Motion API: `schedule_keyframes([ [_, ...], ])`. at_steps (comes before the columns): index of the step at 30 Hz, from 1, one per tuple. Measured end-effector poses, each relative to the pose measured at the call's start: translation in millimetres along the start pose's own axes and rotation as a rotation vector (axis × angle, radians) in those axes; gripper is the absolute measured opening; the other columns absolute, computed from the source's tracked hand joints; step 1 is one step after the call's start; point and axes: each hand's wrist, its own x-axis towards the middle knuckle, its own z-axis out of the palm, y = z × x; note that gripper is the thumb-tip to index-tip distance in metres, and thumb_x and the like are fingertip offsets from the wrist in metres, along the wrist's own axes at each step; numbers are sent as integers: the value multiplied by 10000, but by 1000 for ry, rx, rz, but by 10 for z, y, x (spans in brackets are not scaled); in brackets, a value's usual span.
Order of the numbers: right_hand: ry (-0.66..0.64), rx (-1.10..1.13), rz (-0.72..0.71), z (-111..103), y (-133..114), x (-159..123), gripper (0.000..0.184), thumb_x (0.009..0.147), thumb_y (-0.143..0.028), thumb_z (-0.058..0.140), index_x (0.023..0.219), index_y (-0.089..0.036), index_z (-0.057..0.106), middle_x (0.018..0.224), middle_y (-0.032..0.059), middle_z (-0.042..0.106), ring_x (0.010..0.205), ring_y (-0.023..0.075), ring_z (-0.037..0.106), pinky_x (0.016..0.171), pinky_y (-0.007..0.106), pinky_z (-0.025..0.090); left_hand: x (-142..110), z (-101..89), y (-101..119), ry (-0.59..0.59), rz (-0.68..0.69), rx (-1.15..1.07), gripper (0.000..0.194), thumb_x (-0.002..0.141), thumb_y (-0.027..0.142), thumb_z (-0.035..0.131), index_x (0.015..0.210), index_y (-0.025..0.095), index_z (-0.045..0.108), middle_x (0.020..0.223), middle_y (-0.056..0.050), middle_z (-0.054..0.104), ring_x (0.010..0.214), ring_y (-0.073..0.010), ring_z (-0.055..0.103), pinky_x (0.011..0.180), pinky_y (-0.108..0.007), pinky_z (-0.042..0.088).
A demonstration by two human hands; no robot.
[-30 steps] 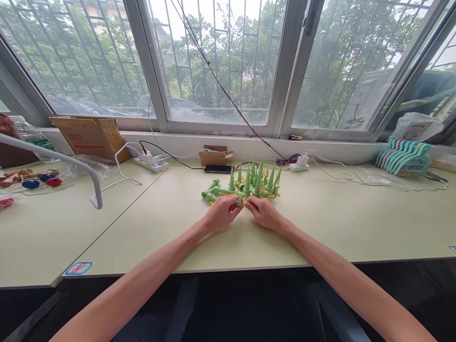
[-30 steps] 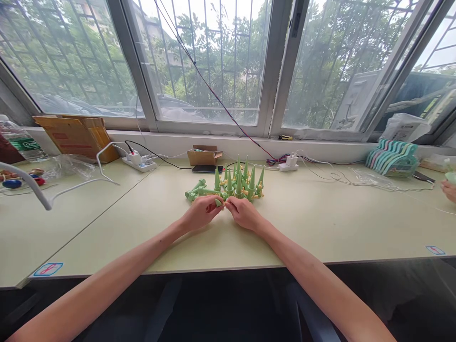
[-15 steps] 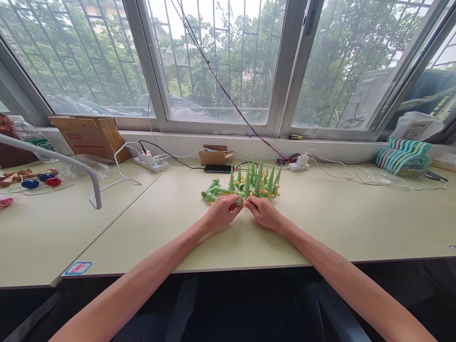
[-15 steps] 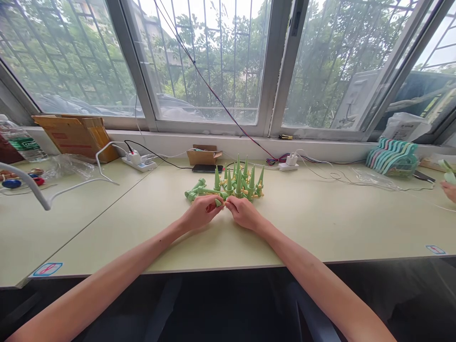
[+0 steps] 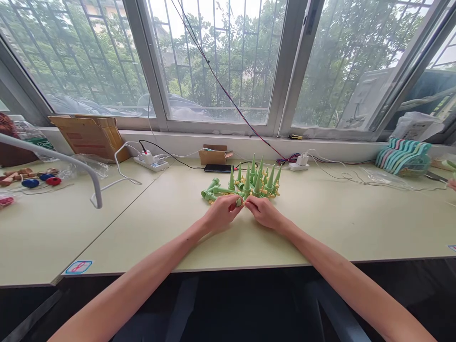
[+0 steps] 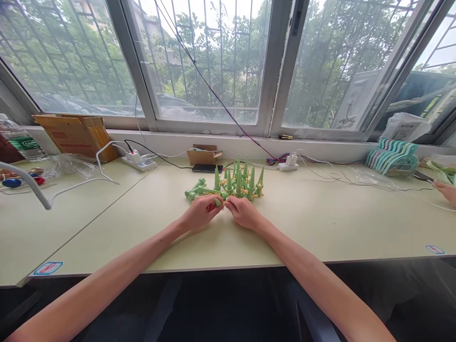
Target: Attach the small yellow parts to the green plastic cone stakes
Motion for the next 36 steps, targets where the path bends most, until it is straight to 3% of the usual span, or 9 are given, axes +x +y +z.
schedule_keyframes([
  [36, 2, -11, -11, -11, 2, 1, 276, 987, -331, 378, 789, -200, 519, 615, -29, 478, 555, 116, 401, 560, 241, 296, 1, -6, 5, -4, 13, -12, 162, 902, 283, 543, 787, 180, 593, 597, 28, 483, 541, -105, 405, 542, -247, 331],
])
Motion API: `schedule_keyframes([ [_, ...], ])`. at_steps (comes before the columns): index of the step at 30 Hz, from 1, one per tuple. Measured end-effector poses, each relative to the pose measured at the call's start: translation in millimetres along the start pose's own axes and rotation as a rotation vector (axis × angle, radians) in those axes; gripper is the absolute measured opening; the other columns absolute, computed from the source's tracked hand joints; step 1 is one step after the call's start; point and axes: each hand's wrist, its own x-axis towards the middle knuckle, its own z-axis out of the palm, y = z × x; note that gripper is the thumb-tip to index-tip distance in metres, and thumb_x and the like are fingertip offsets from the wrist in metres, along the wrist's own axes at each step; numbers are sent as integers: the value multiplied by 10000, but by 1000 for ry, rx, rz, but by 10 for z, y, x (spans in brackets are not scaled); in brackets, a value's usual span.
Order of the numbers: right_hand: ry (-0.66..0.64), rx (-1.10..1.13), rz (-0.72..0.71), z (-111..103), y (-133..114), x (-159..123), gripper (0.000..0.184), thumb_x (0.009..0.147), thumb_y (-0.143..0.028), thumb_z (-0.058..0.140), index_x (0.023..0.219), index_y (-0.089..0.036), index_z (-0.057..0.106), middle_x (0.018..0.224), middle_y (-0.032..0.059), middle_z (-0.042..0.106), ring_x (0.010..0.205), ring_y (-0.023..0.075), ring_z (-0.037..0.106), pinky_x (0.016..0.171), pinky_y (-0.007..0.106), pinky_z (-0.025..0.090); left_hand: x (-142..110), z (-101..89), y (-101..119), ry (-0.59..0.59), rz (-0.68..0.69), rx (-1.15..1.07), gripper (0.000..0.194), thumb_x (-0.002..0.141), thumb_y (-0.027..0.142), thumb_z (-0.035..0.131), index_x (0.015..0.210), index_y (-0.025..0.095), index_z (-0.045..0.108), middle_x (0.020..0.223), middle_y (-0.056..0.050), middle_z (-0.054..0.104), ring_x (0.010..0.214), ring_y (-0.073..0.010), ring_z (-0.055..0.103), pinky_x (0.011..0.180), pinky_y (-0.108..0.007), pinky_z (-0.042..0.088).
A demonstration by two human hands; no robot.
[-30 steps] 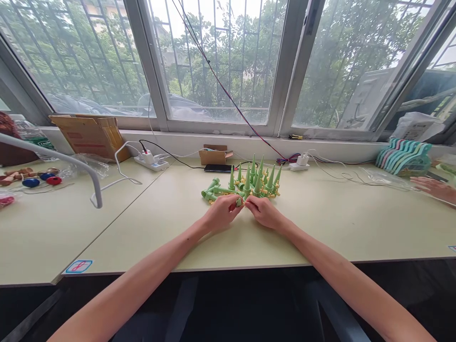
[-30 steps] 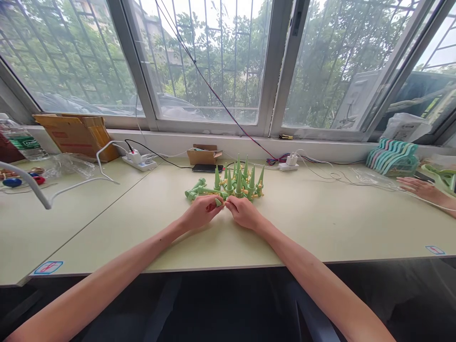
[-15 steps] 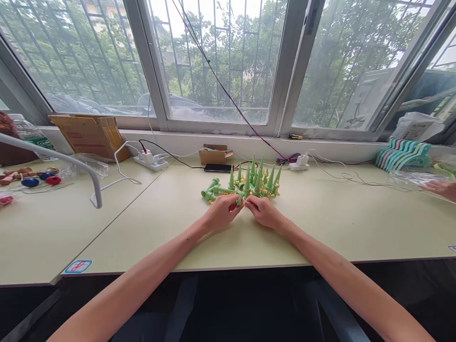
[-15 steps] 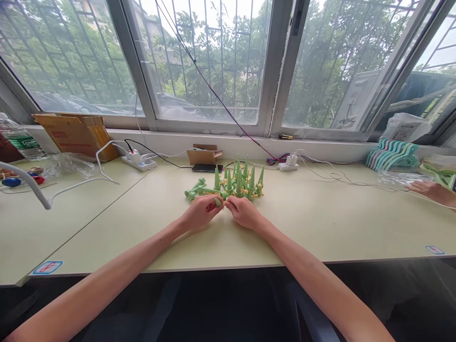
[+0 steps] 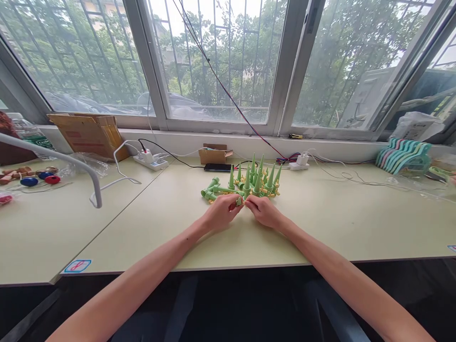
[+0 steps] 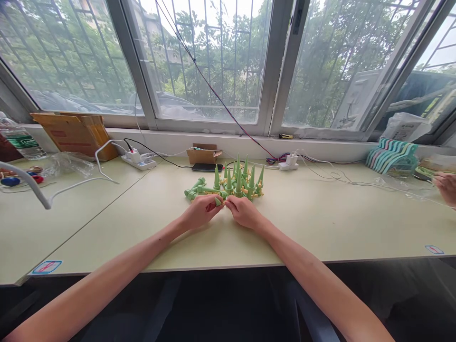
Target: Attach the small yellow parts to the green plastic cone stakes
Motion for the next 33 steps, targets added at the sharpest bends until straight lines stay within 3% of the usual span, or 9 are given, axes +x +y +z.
schedule_keyframes([
  [33, -25, 23, 25, 1, -21, -6, 280, 992, -327, 349, 771, -205, 469, 613, -35, 458, 553, 117, 393, 569, 253, 298, 7, -17, 37, -2, 12, -21, 189, 901, 286, 550, 754, 174, 591, 592, 30, 475, 538, -102, 396, 548, -247, 345],
])
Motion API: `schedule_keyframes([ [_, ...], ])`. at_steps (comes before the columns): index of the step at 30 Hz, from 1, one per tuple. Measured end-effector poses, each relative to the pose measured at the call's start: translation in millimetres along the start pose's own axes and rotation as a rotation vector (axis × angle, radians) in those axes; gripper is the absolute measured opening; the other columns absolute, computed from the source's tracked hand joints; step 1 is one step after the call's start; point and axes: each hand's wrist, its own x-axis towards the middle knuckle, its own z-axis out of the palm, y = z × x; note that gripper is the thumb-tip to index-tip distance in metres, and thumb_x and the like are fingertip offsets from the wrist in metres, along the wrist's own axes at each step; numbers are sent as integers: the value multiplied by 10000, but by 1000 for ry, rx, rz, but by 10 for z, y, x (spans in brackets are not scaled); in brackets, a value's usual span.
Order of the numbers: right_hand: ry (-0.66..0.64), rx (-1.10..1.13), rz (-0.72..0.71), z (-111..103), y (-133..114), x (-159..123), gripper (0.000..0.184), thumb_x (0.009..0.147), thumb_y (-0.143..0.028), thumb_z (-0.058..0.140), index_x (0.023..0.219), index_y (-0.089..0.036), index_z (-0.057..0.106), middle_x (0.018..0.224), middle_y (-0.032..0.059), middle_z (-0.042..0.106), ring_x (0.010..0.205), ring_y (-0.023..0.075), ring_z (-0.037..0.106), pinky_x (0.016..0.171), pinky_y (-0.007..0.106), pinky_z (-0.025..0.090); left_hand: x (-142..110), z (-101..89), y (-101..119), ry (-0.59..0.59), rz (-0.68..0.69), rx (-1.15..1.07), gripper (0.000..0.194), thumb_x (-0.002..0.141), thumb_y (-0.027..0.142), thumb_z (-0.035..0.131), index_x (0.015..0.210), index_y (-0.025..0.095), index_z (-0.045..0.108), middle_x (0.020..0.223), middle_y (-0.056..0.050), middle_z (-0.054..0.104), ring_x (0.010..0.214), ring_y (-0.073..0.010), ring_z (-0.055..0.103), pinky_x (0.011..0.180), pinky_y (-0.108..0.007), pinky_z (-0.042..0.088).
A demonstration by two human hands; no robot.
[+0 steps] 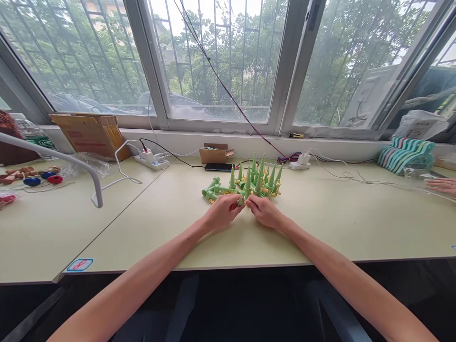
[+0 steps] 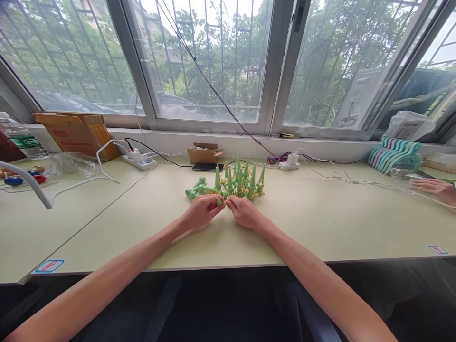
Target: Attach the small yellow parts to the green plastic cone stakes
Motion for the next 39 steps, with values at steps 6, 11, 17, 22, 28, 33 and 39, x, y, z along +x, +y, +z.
schedule_keyframes([
  [6, 9, 55, 8, 12, -4, 2, 302, 992, -337, 353, 748, -197, 461, 639, -24, 504, 572, 111, 438, 595, 247, 334, 5, -1, 5, 20, 14, 1, 183, 900, 285, 567, 763, 171, 610, 575, 36, 467, 522, -95, 399, 541, -241, 349],
  [11, 10, 46, 9, 1, -22, 2, 303, 990, -336, 360, 749, -192, 475, 653, -18, 518, 584, 112, 449, 594, 244, 335, 3, 1, -2, 31, 30, 11, 151, 899, 263, 565, 800, 168, 628, 567, 41, 461, 517, -90, 395, 543, -233, 355],
  [17, 3, 2, 5, 1, -15, 8, 300, 988, -335, 371, 743, -195, 472, 635, -22, 495, 567, 113, 423, 570, 246, 308, -7, 6, -3, 19, 6, 20, 123, 890, 246, 573, 815, 169, 634, 569, 44, 475, 520, -89, 400, 552, -229, 361],
  [22, -3, -13, 0, 0, -16, 8, 299, 989, -329, 373, 737, -196, 462, 625, -26, 482, 558, 111, 411, 563, 244, 293, -5, 6, -3, 13, 2, 26, 125, 888, 249, 576, 815, 167, 636, 564, 46, 467, 520, -89, 402, 554, -229, 361],
  [28, 0, -10, -8, -6, -19, 6, 289, 988, -319, 383, 739, -195, 463, 617, -34, 470, 555, 105, 401, 562, 236, 293, -7, 12, -16, 11, -6, 29, 136, 892, 264, 570, 824, 166, 636, 570, 43, 478, 520, -91, 403, 553, -232, 359],
  [33, 0, -19, -7, -3, -15, 6, 291, 989, -325, 384, 741, -195, 464, 610, -38, 461, 549, 104, 391, 557, 234, 287, -6, 9, -12, 14, 2, 31, 140, 894, 268, 566, 824, 169, 635, 564, 43, 469, 518, -93, 407, 552, -234, 360],
  [39, -2, -29, -4, -9, -20, 4, 289, 989, -328, 386, 750, -194, 481, 614, -36, 474, 550, 105, 396, 558, 235, 287, -7, 3, -10, 14, -3, 40, 129, 889, 260, 569, 831, 168, 638, 563, 44, 467, 526, -93, 406, 546, -230, 357],
])
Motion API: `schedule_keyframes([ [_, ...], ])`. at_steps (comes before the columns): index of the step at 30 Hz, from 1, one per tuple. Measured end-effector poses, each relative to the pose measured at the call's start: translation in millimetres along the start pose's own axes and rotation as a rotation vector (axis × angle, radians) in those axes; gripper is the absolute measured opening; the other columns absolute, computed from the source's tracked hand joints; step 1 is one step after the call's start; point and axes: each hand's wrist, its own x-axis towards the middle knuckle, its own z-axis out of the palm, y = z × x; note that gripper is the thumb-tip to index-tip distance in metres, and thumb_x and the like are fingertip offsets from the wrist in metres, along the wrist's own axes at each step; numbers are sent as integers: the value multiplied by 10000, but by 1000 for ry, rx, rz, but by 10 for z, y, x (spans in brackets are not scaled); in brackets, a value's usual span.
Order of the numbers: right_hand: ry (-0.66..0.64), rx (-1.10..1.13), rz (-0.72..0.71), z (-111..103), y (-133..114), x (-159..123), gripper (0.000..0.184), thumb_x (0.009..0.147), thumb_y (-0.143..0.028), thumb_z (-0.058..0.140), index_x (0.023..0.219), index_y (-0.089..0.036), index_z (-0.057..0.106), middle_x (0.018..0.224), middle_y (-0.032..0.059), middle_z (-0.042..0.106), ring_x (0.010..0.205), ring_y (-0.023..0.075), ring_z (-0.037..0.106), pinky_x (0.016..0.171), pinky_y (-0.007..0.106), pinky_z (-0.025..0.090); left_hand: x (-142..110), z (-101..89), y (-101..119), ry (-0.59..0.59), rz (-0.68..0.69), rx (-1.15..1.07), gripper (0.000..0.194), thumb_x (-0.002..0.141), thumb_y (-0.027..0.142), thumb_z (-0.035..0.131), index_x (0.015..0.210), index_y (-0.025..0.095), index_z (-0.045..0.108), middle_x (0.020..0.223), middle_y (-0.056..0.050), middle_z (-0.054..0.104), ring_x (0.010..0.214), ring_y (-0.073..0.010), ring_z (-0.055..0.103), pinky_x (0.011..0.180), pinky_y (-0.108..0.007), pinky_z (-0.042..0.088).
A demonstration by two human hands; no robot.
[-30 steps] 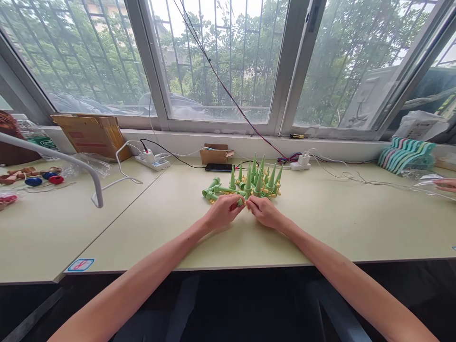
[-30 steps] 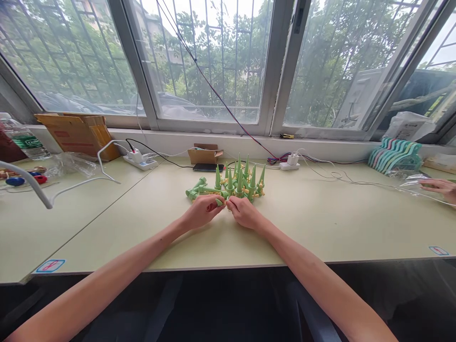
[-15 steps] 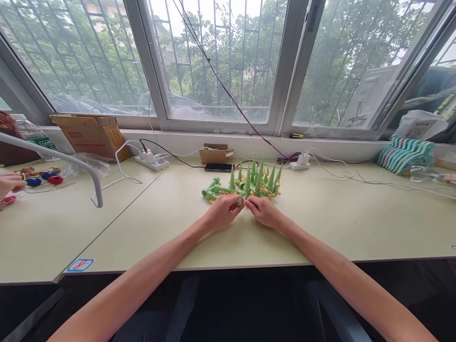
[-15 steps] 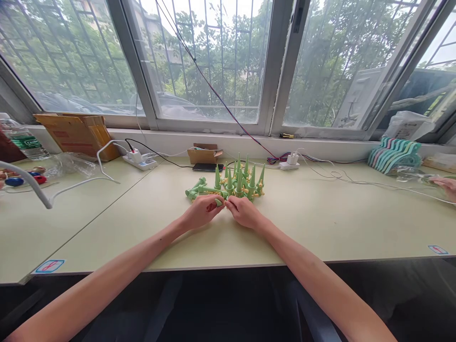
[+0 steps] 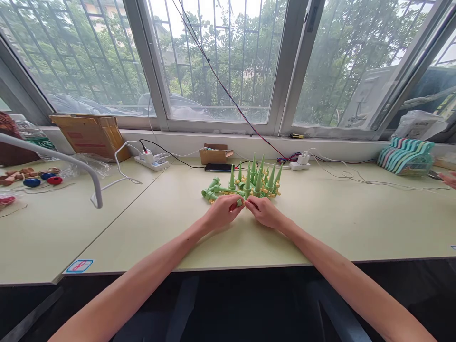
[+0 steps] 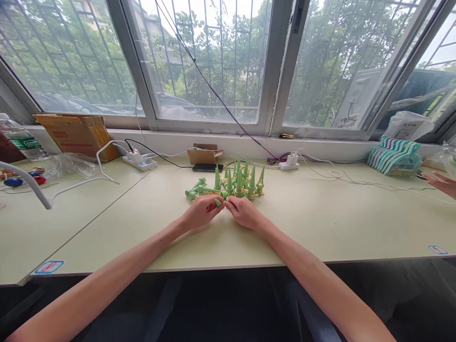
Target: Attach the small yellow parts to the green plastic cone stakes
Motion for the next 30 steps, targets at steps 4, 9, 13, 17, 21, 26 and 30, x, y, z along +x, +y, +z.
schedule_keyframes([
  [4, 2, 2, -4, 2, 4, 1, 281, 988, -325, 391, 758, -194, 486, 624, -34, 484, 556, 105, 402, 560, 234, 287, -1, -5, 1, 1, -5, -3, 134, 891, 268, 567, 831, 171, 638, 569, 41, 475, 529, -96, 411, 543, -232, 360],
  [9, 0, -2, -3, -3, -4, 4, 278, 989, -330, 393, 762, -196, 481, 622, -37, 482, 558, 105, 402, 562, 234, 290, 0, -9, 9, -6, -7, -11, 143, 894, 274, 564, 826, 172, 637, 573, 39, 476, 524, -96, 412, 538, -234, 358],
  [13, -6, -6, -3, -8, -5, 5, 279, 992, -333, 386, 770, -196, 485, 623, -35, 484, 557, 106, 404, 564, 236, 293, 0, -9, 15, -7, -1, -14, 152, 899, 279, 556, 826, 172, 636, 567, 38, 476, 522, -98, 414, 543, -237, 360],
  [17, -10, -10, -3, -3, 2, 1, 284, 994, -342, 382, 783, -195, 501, 628, -29, 495, 563, 110, 414, 570, 238, 301, 1, -8, 12, -10, 2, -6, 175, 904, 299, 550, 819, 171, 634, 556, 38, 467, 519, -100, 410, 541, -239, 356],
  [21, -10, -17, -2, 1, 5, -4, 293, 995, -359, 379, 791, -195, 511, 638, -22, 512, 570, 116, 433, 578, 240, 312, 2, -10, 13, -15, -3, -3, 193, 908, 312, 542, 813, 170, 633, 558, 37, 466, 521, -100, 411, 542, -238, 353],
  [26, -8, -19, -8, -6, -1, -4, 316, 998, -377, 370, 785, -195, 514, 628, -19, 508, 562, 119, 428, 574, 243, 311, 0, -12, 17, -16, -1, -8, 198, 908, 314, 540, 804, 172, 631, 559, 34, 468, 522, -103, 414, 541, -240, 346],
  [30, -13, -15, -6, -10, 2, -1, 307, 998, -369, 376, 782, -195, 511, 624, -24, 502, 555, 114, 417, 566, 240, 299, -2, -9, 13, -21, -20, -8, 182, 902, 305, 549, 807, 172, 631, 567, 35, 464, 528, -102, 411, 545, -237, 338],
])
